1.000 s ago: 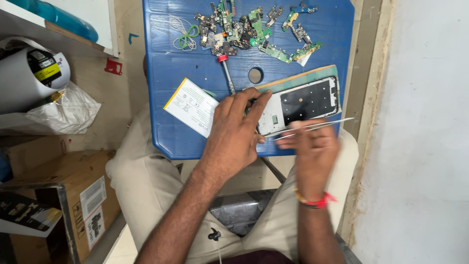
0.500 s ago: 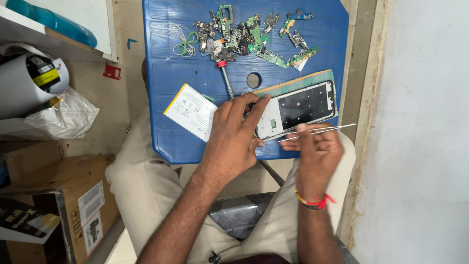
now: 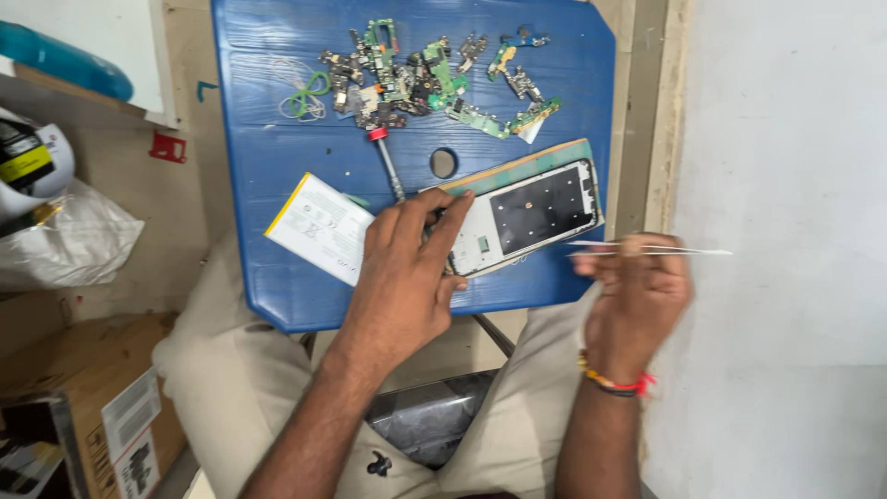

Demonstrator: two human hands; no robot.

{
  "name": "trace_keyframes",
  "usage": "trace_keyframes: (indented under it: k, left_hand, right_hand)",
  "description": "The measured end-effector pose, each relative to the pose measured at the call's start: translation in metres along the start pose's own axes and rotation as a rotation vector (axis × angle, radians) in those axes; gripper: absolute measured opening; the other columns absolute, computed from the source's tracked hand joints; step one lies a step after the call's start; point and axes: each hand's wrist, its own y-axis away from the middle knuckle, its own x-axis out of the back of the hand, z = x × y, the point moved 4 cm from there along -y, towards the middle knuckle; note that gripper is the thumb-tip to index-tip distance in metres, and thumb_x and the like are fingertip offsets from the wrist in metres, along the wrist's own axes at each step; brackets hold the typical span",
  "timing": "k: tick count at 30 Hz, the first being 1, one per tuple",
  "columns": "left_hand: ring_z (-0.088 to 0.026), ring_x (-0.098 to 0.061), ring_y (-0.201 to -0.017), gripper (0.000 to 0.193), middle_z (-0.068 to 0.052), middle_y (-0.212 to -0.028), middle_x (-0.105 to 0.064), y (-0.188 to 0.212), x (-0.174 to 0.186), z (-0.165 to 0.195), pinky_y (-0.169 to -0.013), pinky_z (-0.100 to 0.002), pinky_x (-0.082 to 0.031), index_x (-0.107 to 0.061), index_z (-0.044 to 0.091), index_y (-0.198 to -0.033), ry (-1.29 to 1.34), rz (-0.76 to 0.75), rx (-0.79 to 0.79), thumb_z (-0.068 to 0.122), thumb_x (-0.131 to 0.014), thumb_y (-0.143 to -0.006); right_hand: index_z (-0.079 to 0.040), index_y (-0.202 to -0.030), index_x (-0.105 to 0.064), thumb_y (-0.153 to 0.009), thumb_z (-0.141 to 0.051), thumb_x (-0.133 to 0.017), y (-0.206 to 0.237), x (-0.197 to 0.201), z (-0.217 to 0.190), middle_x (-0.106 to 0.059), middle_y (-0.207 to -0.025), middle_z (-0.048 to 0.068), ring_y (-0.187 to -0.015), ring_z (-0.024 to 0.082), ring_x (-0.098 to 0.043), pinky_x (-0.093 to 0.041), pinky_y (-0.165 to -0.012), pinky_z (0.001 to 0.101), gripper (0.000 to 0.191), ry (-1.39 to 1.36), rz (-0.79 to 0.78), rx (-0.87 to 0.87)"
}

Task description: The person pries open the frame of a disassembled smartphone resting on a small blue stool, working a flat metal pry tool around the edge of the frame. They then use tweezers to work on small components inside the phone, and finally pick up a spray bottle and a cloth from the nearby workbench.

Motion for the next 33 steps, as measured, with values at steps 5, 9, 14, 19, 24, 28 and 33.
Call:
trace_keyframes:
  k: [5,9,14,19,24,28,33]
  left_hand:
    - [-0.035,-0.047,-0.128,0.088,-0.015,-0.141,-0.048,-0.005,-0.004,-0.002,-0.109,-0.052,-0.034,-0.049,0.004,-0.147,-0.012,-0.020,0.004,0.008,-0.085,-0.067]
    - [-0.036,-0.046,-0.127,0.089,-0.015,-0.140,-0.046,-0.009,-0.008,-0.003,-0.110,-0.053,-0.033,-0.048,0.005,-0.147,-0.032,-0.027,-0.006,0.010,-0.086,-0.067]
    - [-0.034,-0.048,-0.122,0.088,-0.014,-0.137,-0.046,-0.012,-0.011,-0.007,-0.109,-0.052,-0.033,-0.050,0.008,-0.146,-0.018,-0.054,0.006,0.011,-0.088,-0.067]
    - [-0.033,-0.049,-0.120,0.089,-0.014,-0.133,-0.046,-0.012,-0.012,-0.008,-0.110,-0.052,-0.031,-0.049,0.010,-0.146,-0.013,-0.043,0.006,0.012,-0.089,-0.066]
    - [-0.028,-0.051,-0.115,0.091,-0.013,-0.127,-0.048,-0.010,-0.011,-0.007,-0.110,-0.053,-0.029,-0.049,0.008,-0.148,-0.047,-0.066,-0.021,0.014,-0.088,-0.066]
    - [-0.026,-0.052,-0.114,0.090,-0.013,-0.124,-0.048,-0.005,-0.009,-0.001,-0.108,-0.052,-0.030,-0.051,0.009,-0.148,-0.068,-0.033,-0.049,0.013,-0.085,-0.065]
    - [-0.027,-0.055,-0.113,0.087,-0.012,-0.120,-0.053,0.002,-0.011,0.005,-0.105,-0.048,-0.034,-0.048,0.010,-0.149,-0.107,0.017,-0.057,0.007,-0.077,-0.066]
  right_hand:
    - [0.002,-0.113,-0.057,-0.104,0.002,-0.067,-0.021,0.027,0.004,-0.071,-0.096,0.015,-0.087,0.024,-0.075,-0.065,-0.078,0.0334,0.014,0.094,-0.075,-0.027]
    - [0.003,-0.104,-0.058,-0.101,0.006,-0.071,-0.021,0.022,0.010,-0.070,-0.097,0.016,-0.082,0.022,-0.073,-0.064,-0.073,0.0316,0.014,0.182,-0.074,-0.034]
    - [0.003,-0.100,-0.058,-0.099,0.008,-0.072,-0.025,0.016,0.014,-0.071,-0.096,0.017,-0.081,0.022,-0.073,-0.066,-0.074,0.0317,0.015,0.150,-0.043,-0.004]
    - [0.002,-0.099,-0.057,-0.098,0.008,-0.070,-0.026,0.019,0.018,-0.071,-0.096,0.018,-0.085,0.026,-0.076,-0.067,-0.075,0.0333,0.015,0.062,-0.034,-0.026]
    - [0.005,-0.101,-0.060,-0.097,0.007,-0.070,-0.024,0.018,0.020,-0.071,-0.099,0.019,-0.087,0.027,-0.077,-0.066,-0.075,0.0325,0.011,0.017,-0.009,-0.056]
    - [0.008,-0.102,-0.063,-0.099,0.004,-0.071,-0.019,0.016,0.022,-0.073,-0.099,0.021,-0.087,0.027,-0.077,-0.066,-0.077,0.0314,0.010,0.102,0.043,-0.014]
    - [0.011,-0.102,-0.067,-0.100,0.000,-0.070,-0.009,0.014,0.015,-0.074,-0.093,0.021,-0.081,0.025,-0.077,-0.067,-0.072,0.0318,0.012,0.257,0.055,0.022]
